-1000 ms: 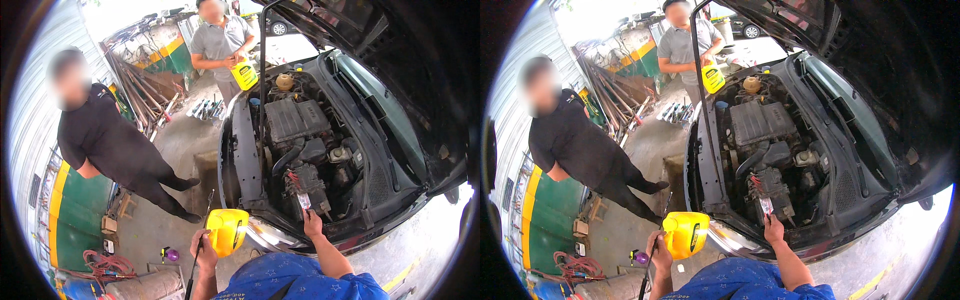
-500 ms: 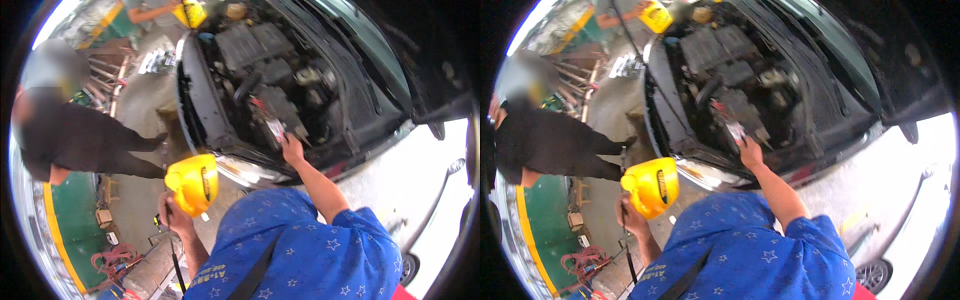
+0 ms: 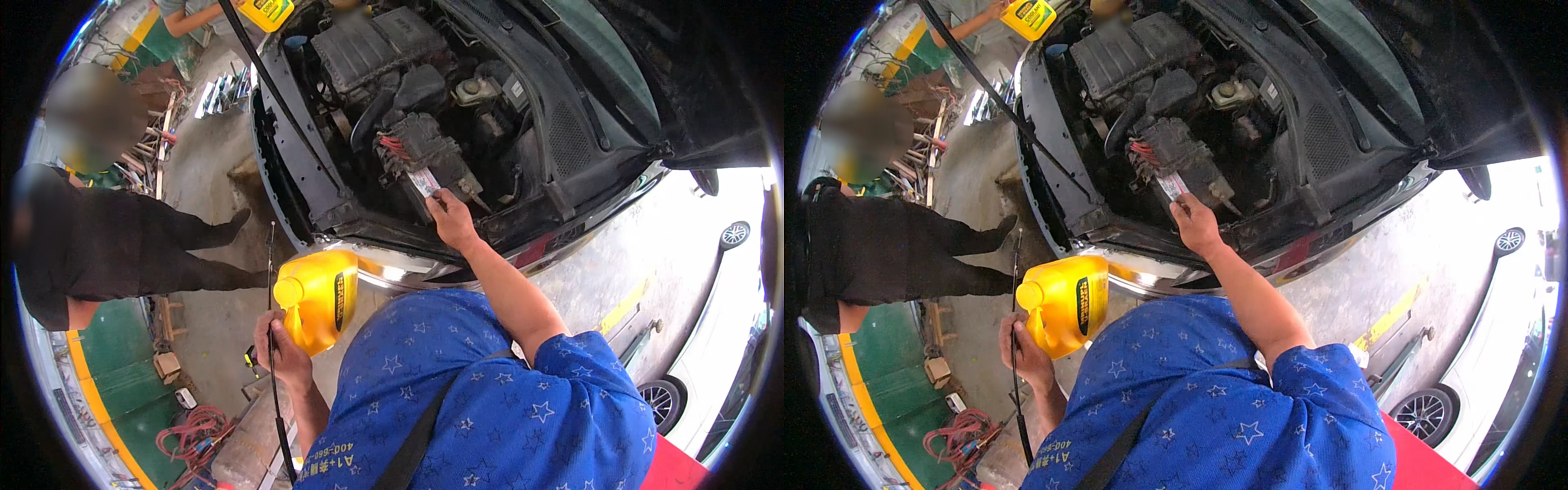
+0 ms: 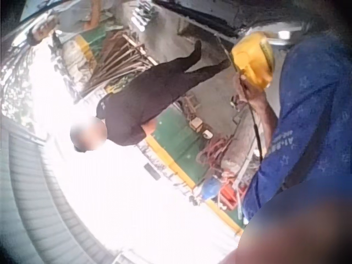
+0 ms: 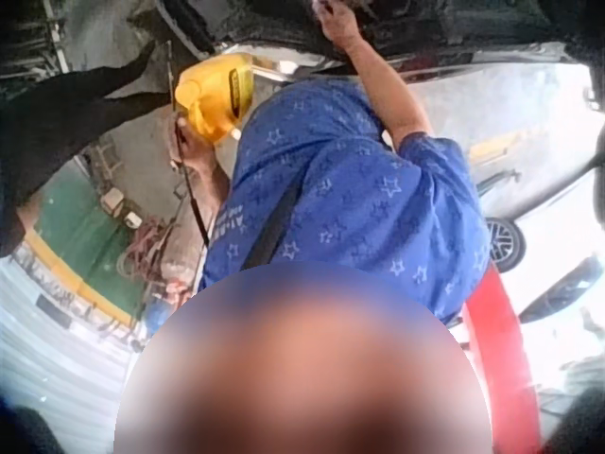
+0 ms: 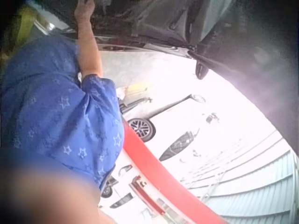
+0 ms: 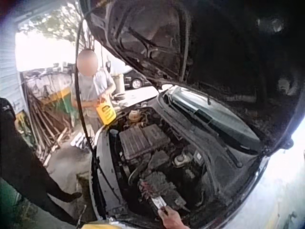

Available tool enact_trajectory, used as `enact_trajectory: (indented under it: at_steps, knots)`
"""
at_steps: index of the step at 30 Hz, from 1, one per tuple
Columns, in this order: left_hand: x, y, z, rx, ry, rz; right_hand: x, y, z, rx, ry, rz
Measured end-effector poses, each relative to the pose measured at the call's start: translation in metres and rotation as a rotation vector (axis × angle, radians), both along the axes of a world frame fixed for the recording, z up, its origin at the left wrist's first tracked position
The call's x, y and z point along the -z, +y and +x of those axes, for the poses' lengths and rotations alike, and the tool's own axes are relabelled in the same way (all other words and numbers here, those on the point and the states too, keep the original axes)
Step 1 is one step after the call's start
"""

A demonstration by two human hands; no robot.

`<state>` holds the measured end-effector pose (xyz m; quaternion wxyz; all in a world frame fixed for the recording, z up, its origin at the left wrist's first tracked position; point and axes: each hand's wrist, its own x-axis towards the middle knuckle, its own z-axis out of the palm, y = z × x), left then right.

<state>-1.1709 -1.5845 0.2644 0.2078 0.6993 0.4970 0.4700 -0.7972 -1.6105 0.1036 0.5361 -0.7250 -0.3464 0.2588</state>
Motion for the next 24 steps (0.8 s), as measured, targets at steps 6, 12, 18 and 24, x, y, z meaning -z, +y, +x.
enact_trajectory:
  at_steps: [6,12,18,24]
  knots:
    - [0.003,0.003,0.005,-0.001,-0.013,0.028,0.000,0.006,0.006,0.006,0.363,0.046]
    - [0.002,0.004,0.003,0.040,-0.006,0.015,0.006,-0.002,-0.003,0.089,0.734,0.303]
    - [-0.002,0.005,0.002,0.049,0.073,0.048,0.020,-0.009,-0.005,0.035,0.701,0.305]
    - [-0.002,0.006,0.002,0.026,0.061,0.027,0.034,-0.003,-0.006,0.047,0.619,0.340]
